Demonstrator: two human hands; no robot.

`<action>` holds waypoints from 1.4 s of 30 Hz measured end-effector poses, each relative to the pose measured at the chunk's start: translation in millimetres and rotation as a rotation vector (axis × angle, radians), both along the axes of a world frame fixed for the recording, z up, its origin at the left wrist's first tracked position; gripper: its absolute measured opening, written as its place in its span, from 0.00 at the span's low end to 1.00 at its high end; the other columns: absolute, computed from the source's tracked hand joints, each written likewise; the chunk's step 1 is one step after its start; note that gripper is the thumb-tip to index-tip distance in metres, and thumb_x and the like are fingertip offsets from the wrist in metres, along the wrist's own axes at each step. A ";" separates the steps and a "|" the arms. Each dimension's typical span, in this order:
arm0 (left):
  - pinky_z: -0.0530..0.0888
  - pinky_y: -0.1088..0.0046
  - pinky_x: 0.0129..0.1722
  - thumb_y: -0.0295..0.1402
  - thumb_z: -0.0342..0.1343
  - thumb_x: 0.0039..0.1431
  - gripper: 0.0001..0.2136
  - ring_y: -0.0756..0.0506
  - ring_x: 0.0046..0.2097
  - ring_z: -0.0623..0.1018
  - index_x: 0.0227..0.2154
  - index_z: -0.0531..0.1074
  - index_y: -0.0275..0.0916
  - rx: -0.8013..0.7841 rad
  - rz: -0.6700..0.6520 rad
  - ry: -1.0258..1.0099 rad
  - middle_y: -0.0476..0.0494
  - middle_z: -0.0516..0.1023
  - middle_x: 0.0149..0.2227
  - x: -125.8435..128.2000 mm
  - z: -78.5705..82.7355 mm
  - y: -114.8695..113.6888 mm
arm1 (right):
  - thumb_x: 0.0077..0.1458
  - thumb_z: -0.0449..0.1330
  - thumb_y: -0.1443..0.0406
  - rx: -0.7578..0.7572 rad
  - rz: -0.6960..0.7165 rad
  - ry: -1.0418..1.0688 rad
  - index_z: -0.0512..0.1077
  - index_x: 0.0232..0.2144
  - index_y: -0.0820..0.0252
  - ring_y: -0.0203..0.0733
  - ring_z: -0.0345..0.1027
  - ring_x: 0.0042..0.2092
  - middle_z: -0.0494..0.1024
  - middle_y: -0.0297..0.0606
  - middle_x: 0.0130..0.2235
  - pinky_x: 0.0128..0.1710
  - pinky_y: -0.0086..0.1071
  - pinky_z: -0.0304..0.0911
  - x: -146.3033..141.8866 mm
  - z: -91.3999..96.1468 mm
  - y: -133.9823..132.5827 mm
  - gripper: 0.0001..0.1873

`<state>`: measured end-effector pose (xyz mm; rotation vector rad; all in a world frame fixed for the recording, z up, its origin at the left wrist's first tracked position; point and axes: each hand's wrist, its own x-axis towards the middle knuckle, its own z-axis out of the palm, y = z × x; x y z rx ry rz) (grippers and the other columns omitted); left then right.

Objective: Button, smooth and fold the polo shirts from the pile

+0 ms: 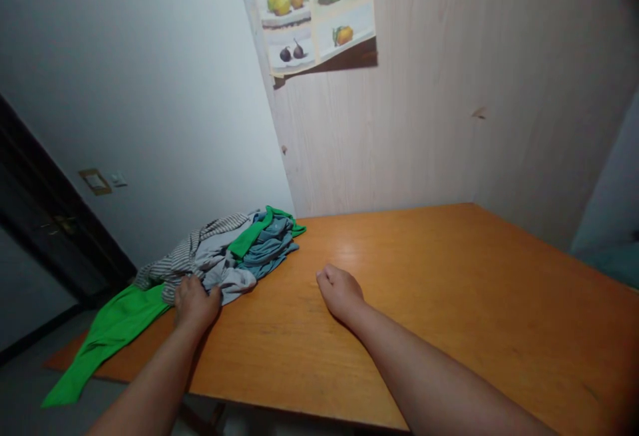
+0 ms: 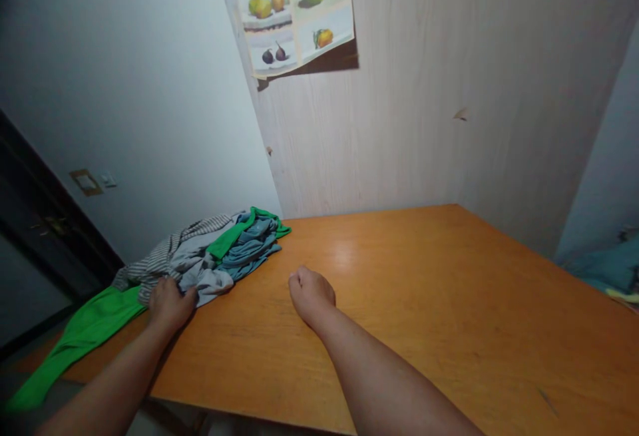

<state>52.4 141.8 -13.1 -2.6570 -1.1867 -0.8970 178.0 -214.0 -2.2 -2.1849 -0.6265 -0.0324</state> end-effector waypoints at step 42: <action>0.60 0.49 0.65 0.35 0.53 0.63 0.21 0.33 0.65 0.65 0.57 0.66 0.36 0.251 -0.368 -0.470 0.29 0.68 0.61 6.4 33.4 -63.3 | 0.61 0.50 0.58 0.114 0.109 0.028 0.74 0.34 0.52 0.45 0.73 0.38 0.81 0.36 0.33 0.38 0.33 0.60 16.2 -25.7 -2.7 0.14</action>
